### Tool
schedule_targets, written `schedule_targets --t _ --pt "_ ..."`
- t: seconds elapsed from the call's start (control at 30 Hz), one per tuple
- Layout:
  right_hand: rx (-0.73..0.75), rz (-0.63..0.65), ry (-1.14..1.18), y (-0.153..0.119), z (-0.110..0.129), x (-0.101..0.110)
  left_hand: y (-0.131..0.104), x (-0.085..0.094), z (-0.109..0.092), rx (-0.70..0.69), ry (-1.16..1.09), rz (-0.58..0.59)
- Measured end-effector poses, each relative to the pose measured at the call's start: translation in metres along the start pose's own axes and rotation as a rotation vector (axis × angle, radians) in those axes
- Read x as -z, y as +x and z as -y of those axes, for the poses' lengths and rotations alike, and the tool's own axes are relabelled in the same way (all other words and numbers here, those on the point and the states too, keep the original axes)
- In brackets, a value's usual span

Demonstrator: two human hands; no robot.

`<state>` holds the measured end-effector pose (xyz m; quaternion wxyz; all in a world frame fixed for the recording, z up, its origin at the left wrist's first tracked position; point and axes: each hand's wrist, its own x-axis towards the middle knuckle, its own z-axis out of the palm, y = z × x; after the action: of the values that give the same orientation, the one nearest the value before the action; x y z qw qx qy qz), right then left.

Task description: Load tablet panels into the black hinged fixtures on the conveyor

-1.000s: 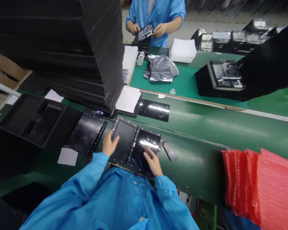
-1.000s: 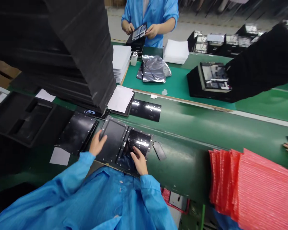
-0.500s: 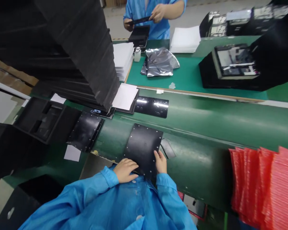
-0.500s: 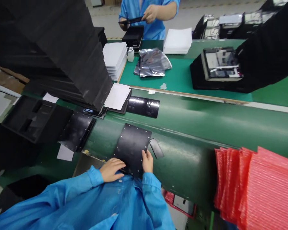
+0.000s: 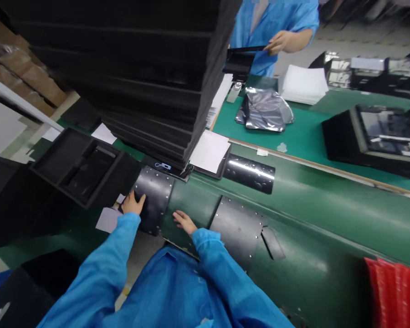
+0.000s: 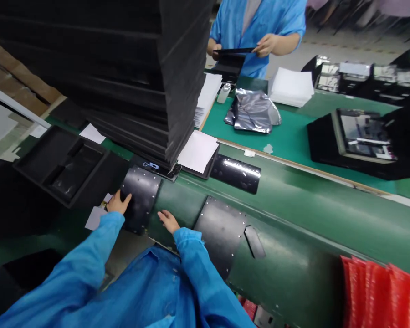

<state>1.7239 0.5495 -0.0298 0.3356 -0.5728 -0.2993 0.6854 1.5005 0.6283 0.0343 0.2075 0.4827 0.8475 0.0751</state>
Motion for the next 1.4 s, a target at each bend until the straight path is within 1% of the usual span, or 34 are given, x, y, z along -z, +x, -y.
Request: schedule_targets --t 0.03,0.07,0.1,0.13,0.17,0.23,0.33,0.4,0.47,0.5,0.57,0.6,0.63,0.7,0.73,0.77,0.8,0.87,0.9,0.97,1.03,1.1,1.17,1.2,1.3,1.33,1.37,1.4 --pt "-0.002 -0.011 -0.003 0.006 0.001 -0.011 -0.009 -0.005 0.009 0.042 -0.111 0.065" --pt "0.000 -0.031 -0.006 0.008 0.001 -0.015 -0.017 -0.010 0.015 0.080 -0.216 0.126" --pt "0.005 -0.058 -0.011 0.006 0.000 -0.014 -0.025 -0.016 0.018 0.109 -0.296 0.175" --pt "0.011 -0.089 -0.018 -0.002 -0.002 -0.006 -0.034 -0.023 0.018 0.120 -0.342 0.209" --pt "0.019 -0.126 -0.027 -0.013 -0.006 0.007 -0.043 -0.031 0.015 0.110 -0.367 0.236" --pt "0.034 -0.207 -0.042 -0.045 -0.016 0.044 -0.066 -0.053 -0.003 0.058 -0.426 0.338" --pt "0.061 -0.372 -0.035 -0.098 -0.037 0.106 -0.104 -0.091 -0.046 -0.035 -0.530 0.552" --pt "0.073 -0.484 -0.026 -0.127 -0.053 0.140 -0.127 -0.114 -0.077 -0.088 -0.537 0.635" --pt "0.081 -0.571 -0.044 -0.147 -0.069 0.167 -0.144 -0.131 -0.104 -0.142 -0.517 0.663" --pt "0.085 -0.606 -0.066 -0.154 -0.076 0.179 -0.151 -0.137 -0.115 -0.170 -0.502 0.663" --pt "0.114 -0.699 -0.144 -0.163 -0.087 0.201 -0.166 -0.142 -0.132 -0.224 -0.471 0.632" --pt "0.144 -0.767 -0.205 -0.164 -0.091 0.212 -0.176 -0.142 -0.139 -0.267 -0.451 0.603" --pt "0.180 -0.844 -0.281 -0.163 -0.095 0.223 -0.187 -0.143 -0.144 -0.342 -0.419 0.572" --pt "0.231 -0.964 -0.457 -0.156 -0.100 0.246 -0.216 -0.146 -0.154 -0.573 -0.284 0.535" --pt "0.237 -0.988 -0.543 -0.150 -0.102 0.257 -0.232 -0.150 -0.158 -0.690 -0.172 0.537" --pt "0.235 -0.991 -0.617 -0.144 -0.105 0.266 -0.249 -0.155 -0.161 -0.778 -0.035 0.552" --pt "0.236 -0.976 -0.678 -0.139 -0.107 0.273 -0.265 -0.162 -0.164 -0.827 0.112 0.569" --pt "0.269 -0.911 -0.758 -0.134 -0.114 0.283 -0.290 -0.178 -0.166 -0.830 0.365 0.575" --pt "0.300 -0.858 -0.788 -0.134 -0.118 0.285 -0.299 -0.186 -0.166 -0.828 0.457 0.560" --pt "0.349 -0.708 -0.854 -0.139 -0.126 0.285 -0.307 -0.198 -0.163 -0.851 0.563 0.522" --pt "0.349 -0.567 -0.943 -0.147 -0.130 0.283 -0.306 -0.204 -0.158 -0.878 0.598 0.505" --pt "0.333 -0.474 -1.050 -0.153 -0.127 0.284 -0.303 -0.206 -0.154 -0.901 0.601 0.501" --pt "0.368 -0.373 -1.167 -0.154 -0.114 0.290 -0.302 -0.206 -0.153 -0.916 0.591 0.496" --pt "0.411 -0.297 -1.229 -0.152 -0.105 0.294 -0.303 -0.207 -0.155 -0.915 0.584 0.489" --pt "0.550 -0.059 -1.383 -0.142 -0.077 0.311 -0.317 -0.210 -0.166 -0.845 0.544 0.450" --pt "0.577 -0.019 -1.412 -0.140 -0.070 0.317 -0.323 -0.209 -0.170 -0.800 0.522 0.436" --pt "0.585 -0.019 -1.427 -0.139 -0.066 0.322 -0.327 -0.206 -0.173 -0.753 0.492 0.433" --pt "0.579 -0.066 -1.429 -0.139 -0.066 0.326 -0.328 -0.199 -0.174 -0.717 0.452 0.442"
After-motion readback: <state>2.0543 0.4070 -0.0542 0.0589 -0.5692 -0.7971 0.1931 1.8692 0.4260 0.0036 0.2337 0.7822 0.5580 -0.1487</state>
